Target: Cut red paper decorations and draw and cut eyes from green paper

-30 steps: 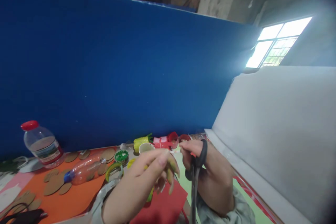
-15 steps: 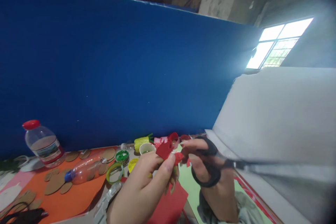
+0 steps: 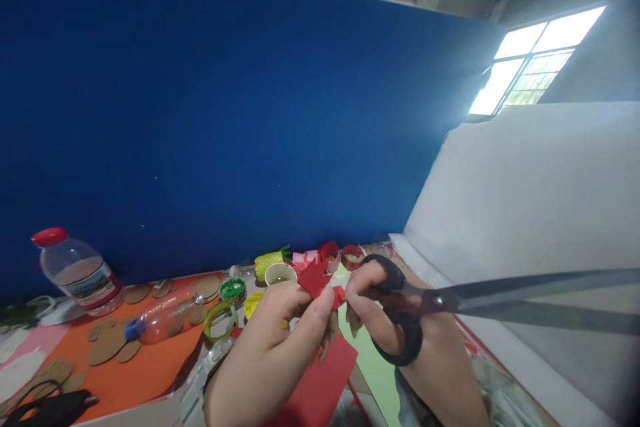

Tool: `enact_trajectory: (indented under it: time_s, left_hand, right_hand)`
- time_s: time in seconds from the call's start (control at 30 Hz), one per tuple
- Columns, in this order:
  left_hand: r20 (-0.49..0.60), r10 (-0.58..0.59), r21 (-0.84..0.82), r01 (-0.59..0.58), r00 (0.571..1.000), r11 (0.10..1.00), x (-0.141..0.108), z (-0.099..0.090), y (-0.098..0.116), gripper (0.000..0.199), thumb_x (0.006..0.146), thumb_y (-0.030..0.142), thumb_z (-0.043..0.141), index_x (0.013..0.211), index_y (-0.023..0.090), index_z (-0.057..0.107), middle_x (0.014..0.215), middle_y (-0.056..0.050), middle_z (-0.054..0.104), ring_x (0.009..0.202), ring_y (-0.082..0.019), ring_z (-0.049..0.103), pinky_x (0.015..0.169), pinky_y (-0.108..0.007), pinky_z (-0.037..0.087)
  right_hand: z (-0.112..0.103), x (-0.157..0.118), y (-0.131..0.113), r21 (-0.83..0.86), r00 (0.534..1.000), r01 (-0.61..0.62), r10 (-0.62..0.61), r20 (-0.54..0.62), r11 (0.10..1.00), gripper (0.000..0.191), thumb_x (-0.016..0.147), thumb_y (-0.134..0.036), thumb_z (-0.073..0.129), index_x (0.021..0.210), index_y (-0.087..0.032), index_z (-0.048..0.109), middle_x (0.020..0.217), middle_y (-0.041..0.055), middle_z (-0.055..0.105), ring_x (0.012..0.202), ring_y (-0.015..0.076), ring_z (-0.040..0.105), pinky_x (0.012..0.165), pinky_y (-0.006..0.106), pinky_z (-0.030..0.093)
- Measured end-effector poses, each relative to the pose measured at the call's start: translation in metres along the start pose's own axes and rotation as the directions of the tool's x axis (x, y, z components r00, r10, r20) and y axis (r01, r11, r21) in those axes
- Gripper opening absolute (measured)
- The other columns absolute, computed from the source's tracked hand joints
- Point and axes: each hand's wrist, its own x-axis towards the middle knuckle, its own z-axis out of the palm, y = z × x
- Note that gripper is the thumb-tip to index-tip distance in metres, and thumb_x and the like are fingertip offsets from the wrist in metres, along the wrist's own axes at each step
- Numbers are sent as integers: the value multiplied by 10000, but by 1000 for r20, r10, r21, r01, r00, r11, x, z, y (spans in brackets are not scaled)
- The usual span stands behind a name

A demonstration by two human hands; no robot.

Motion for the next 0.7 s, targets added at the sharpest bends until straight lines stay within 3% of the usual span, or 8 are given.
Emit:
enact_trajectory:
  time_s: [0.33, 0.7]
  left_hand:
    - [51, 16, 50, -18, 999, 999, 1, -3, 5, 446, 947, 409, 361, 582, 180, 476, 608, -4, 518, 609, -127, 493, 617, -253, 391]
    - [60, 50, -1, -50, 997, 999, -2, -2, 2, 391, 947, 379, 364, 630, 180, 478, 632, -15, 536, 613, -134, 518, 586, -244, 407]
  right_hand:
    - [-1, 0, -2, 0, 1000, 1, -1, -10, 1000, 77, 797, -218, 618, 743, -204, 564, 591, -63, 536, 514, 81, 529, 510, 182, 420]
    - [1, 1, -6, 26, 999, -40, 39, 35, 999, 200, 858, -241, 522, 663, -197, 528, 551, -49, 509, 493, 88, 486, 475, 195, 383]
